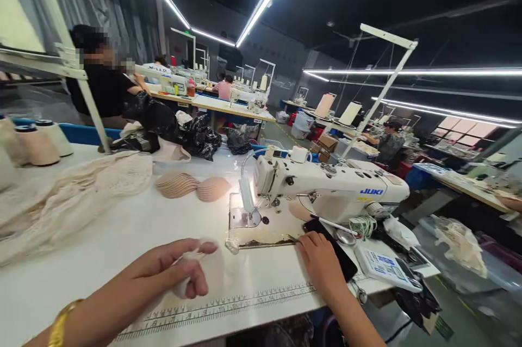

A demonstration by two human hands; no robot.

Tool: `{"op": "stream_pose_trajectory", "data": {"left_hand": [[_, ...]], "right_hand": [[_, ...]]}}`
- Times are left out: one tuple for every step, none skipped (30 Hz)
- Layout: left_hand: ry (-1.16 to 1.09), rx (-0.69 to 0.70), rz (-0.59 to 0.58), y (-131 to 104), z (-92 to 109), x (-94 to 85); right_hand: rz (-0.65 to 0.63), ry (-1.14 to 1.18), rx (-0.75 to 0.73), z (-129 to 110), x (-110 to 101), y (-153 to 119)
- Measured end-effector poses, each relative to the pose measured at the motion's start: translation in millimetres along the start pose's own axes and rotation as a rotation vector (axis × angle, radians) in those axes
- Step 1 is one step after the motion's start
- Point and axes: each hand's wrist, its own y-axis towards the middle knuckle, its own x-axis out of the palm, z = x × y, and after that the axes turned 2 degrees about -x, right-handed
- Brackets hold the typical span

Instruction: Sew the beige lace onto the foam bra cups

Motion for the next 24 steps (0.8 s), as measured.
{"op": "stream_pose_trajectory", "data": {"left_hand": [[-0.023, -0.014, -0.088, 2.5, 5.1, 6.8], [-0.047, -0.025, -0.155, 6.0, 7.8, 13.5], [-0.070, -0.029, -0.208, 9.9, 8.8, 19.6], [-0.092, -0.023, -0.233, 13.9, 8.4, 24.7], [-0.110, -0.014, -0.249, 17.4, 7.3, 28.6], [-0.127, 0.001, -0.264, 20.4, 6.0, 31.4], [-0.143, 0.020, -0.282, 22.5, 5.0, 33.2], [-0.157, 0.037, -0.298, 24.0, 4.4, 34.6], [-0.168, 0.047, -0.309, 25.0, 4.2, 35.7], [-0.174, 0.055, -0.317, 25.6, 4.2, 37.0], [-0.178, 0.058, -0.325, 26.1, 4.2, 38.6], [-0.180, 0.059, -0.334, 26.6, 4.1, 40.6], [-0.181, 0.058, -0.345, 27.0, 3.8, 42.6], [-0.180, 0.055, -0.356, 27.4, 3.3, 44.1], [-0.173, 0.047, -0.361, 27.3, 2.9, 44.3], [-0.155, 0.032, -0.359, 26.5, 3.1, 42.3], [-0.120, 0.007, -0.350, 24.5, 4.3, 37.5], [-0.064, -0.020, -0.330, 21.1, 7.0, 29.3], [0.011, -0.037, -0.280, 16.4, 11.3, 17.7], [0.110, -0.043, -0.195, 10.4, 17.0, 3.1], [0.229, -0.013, -0.053, 3.6, 23.7, -13.6], [0.358, 0.051, 0.211, -3.3, 30.7, -31.1], [0.524, 0.126, 0.521, -9.7, 37.0, -47.7], [0.699, 0.205, 0.787, -14.9, 41.8, -61.8]], "right_hand": [[0.000, 0.022, -0.009, -3.5, 3.4, -2.0], [-0.015, 0.063, -0.020, -11.4, 5.4, -4.3], [-0.033, 0.114, -0.034, -23.0, 5.9, -6.8], [-0.051, 0.166, -0.058, -37.2, 5.0, -9.1], [-0.082, 0.251, -0.100, -53.1, 3.2, -10.9], [-0.063, 0.306, -0.160, -69.5, 1.0, -11.9], [-0.031, 0.311, -0.260, -85.2, -0.8, -11.8], [0.009, 0.275, -0.361, -99.6, -1.9, -10.5], [0.052, 0.212, -0.435, -112.1, -2.0, -8.1], [0.087, 0.146, -0.485, -122.5, -1.1, -5.1], [0.119, 0.085, -0.514, -130.9, 0.6, -1.8], [0.145, 0.041, -0.528, -137.7, 2.8, 1.4], [0.165, 0.016, -0.539, -143.0, 4.9, 4.0], [0.178, 0.010, -0.553, -147.0, 6.4, 5.9], [0.185, 0.017, -0.566, -149.6, 7.2, 7.0], [0.184, 0.034, -0.574, -150.4, 6.9, 7.4], [0.175, 0.058, -0.571, -148.8, 5.7, 7.2], [0.167, 0.081, -0.556, -144.3, 3.8, 6.7], [0.160, 0.094, -0.528, -136.5, 1.6, 5.9], [0.156, 0.093, -0.493, -125.0, -0.5, 5.0], [0.159, 0.075, -0.453, -110.4, -2.0, 4.0], [0.155, 0.036, -0.413, -93.4, -2.9, 3.0], [0.150, -0.020, -0.374, -75.3, -3.1, 2.0], [0.138, -0.086, -0.331, -57.7, -2.7, 1.1]]}}
